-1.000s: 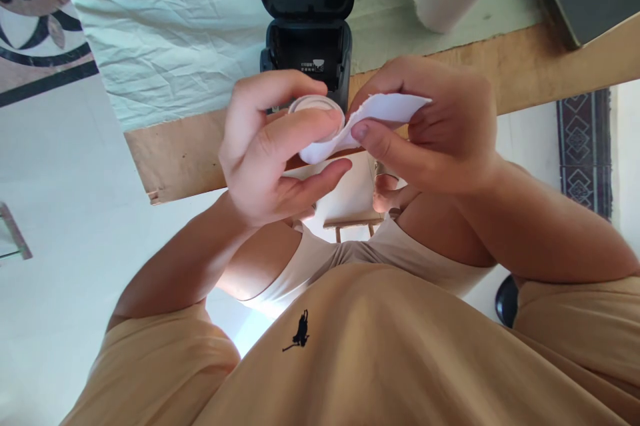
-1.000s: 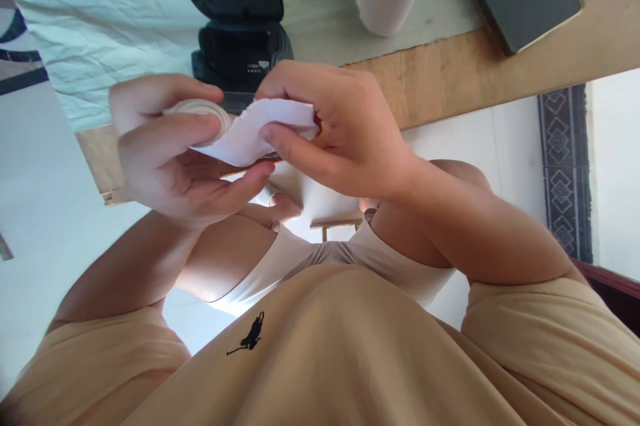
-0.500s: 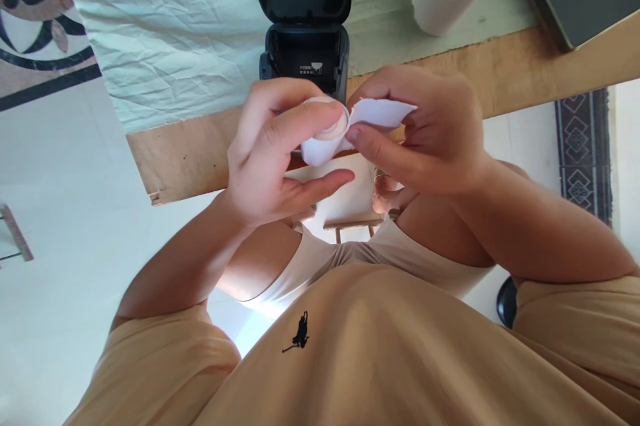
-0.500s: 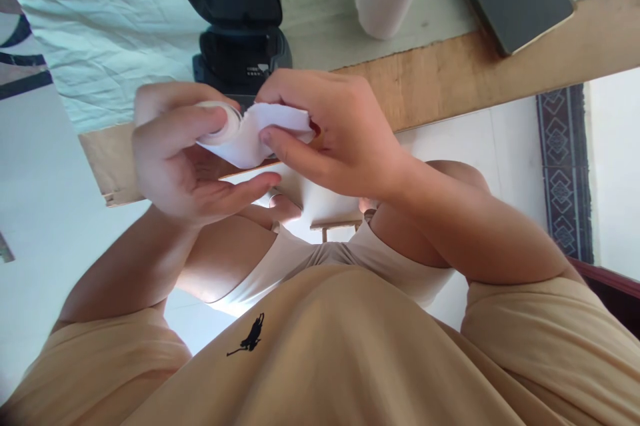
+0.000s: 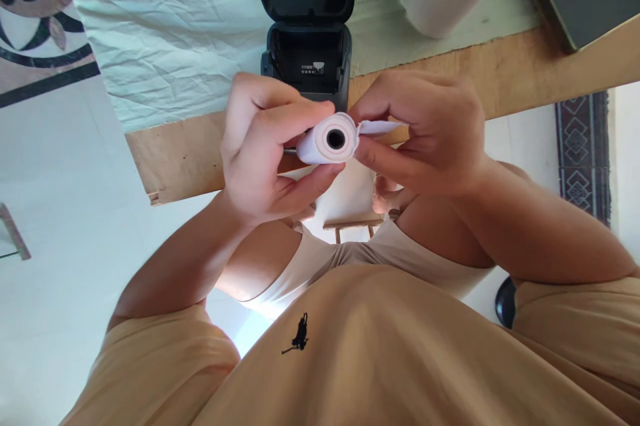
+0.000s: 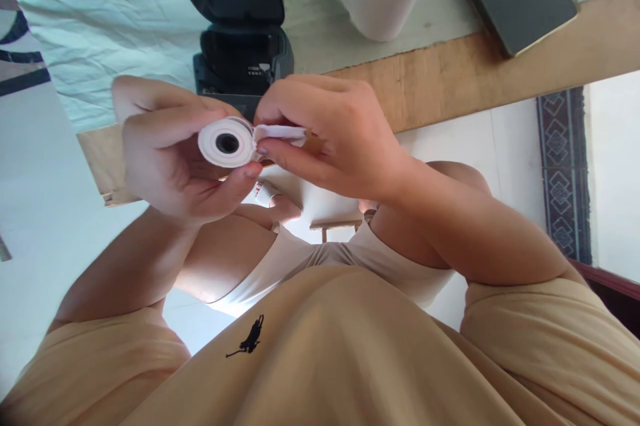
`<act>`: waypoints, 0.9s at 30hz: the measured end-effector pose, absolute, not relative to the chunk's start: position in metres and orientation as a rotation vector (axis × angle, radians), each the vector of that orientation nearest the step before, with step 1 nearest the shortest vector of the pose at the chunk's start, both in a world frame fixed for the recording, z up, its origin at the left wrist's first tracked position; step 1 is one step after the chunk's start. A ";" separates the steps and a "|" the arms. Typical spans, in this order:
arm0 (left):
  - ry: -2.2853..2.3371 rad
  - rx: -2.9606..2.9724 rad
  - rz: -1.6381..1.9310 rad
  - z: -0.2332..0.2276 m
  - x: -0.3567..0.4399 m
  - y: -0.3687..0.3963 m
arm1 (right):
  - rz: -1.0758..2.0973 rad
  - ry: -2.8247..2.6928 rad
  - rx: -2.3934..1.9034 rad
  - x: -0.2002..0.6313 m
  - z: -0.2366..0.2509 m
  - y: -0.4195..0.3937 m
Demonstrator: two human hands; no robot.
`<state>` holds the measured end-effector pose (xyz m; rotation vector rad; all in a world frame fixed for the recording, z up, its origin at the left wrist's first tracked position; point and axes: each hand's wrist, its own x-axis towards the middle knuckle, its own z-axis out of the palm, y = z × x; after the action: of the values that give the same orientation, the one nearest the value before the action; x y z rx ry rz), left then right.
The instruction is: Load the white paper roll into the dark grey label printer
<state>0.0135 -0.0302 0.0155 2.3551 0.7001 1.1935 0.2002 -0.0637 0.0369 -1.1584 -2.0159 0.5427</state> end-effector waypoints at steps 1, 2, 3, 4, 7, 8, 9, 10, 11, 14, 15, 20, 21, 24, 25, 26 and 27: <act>0.710 2.392 1.202 0.016 0.012 -0.029 | 0.537 -2.019 -1.157 0.200 0.037 -0.064; 0.712 2.407 1.190 0.016 0.012 -0.029 | 0.541 -2.016 -1.153 0.200 0.037 -0.064; 0.719 2.376 1.175 0.017 0.012 -0.030 | 0.557 -2.001 -1.145 0.200 0.037 -0.065; 0.726 2.312 1.162 0.017 0.012 -0.031 | 0.581 -1.977 -1.131 0.200 0.036 -0.065; 0.650 1.991 1.100 0.019 0.016 -0.035 | 0.653 -1.947 -1.097 0.200 0.036 -0.064; 0.608 1.908 1.073 0.019 0.017 -0.036 | 0.635 -1.980 -1.090 0.200 0.036 -0.064; 0.576 1.865 1.053 0.019 0.018 -0.037 | 0.570 -2.022 -1.082 0.200 0.036 -0.064; 0.550 1.869 1.041 0.019 0.019 -0.037 | 0.475 -2.063 -1.063 0.200 0.036 -0.063; 0.538 1.899 1.047 0.018 0.020 -0.037 | 0.372 -2.089 -1.037 0.200 0.036 -0.063; 0.557 2.074 1.129 0.019 0.020 -0.035 | 0.185 -2.094 -0.998 0.198 0.034 -0.064; 0.568 2.127 1.153 0.019 0.020 -0.035 | 0.189 -2.126 -0.997 0.198 0.032 -0.064; 0.621 2.201 1.189 0.019 0.019 -0.035 | 0.175 -2.246 -0.990 0.199 0.025 -0.062; 0.628 2.191 1.193 0.017 0.019 -0.036 | 0.155 -2.223 -0.991 0.199 0.024 -0.062; 0.631 2.166 1.201 0.012 0.017 -0.036 | 0.150 -2.180 -0.983 0.199 0.025 -0.062; 0.634 2.178 1.191 0.012 0.016 -0.036 | 0.161 -2.172 -0.990 0.199 0.025 -0.062; 0.642 2.201 1.171 0.011 0.015 -0.036 | 0.172 -2.168 -0.996 0.198 0.026 -0.063; 0.657 2.230 1.147 0.011 0.015 -0.036 | 0.175 -2.159 -0.999 0.198 0.027 -0.063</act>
<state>0.0148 -0.0365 0.0112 2.2303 0.6568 1.1474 0.1979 -0.0631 0.0270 -0.9991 -2.1589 0.1746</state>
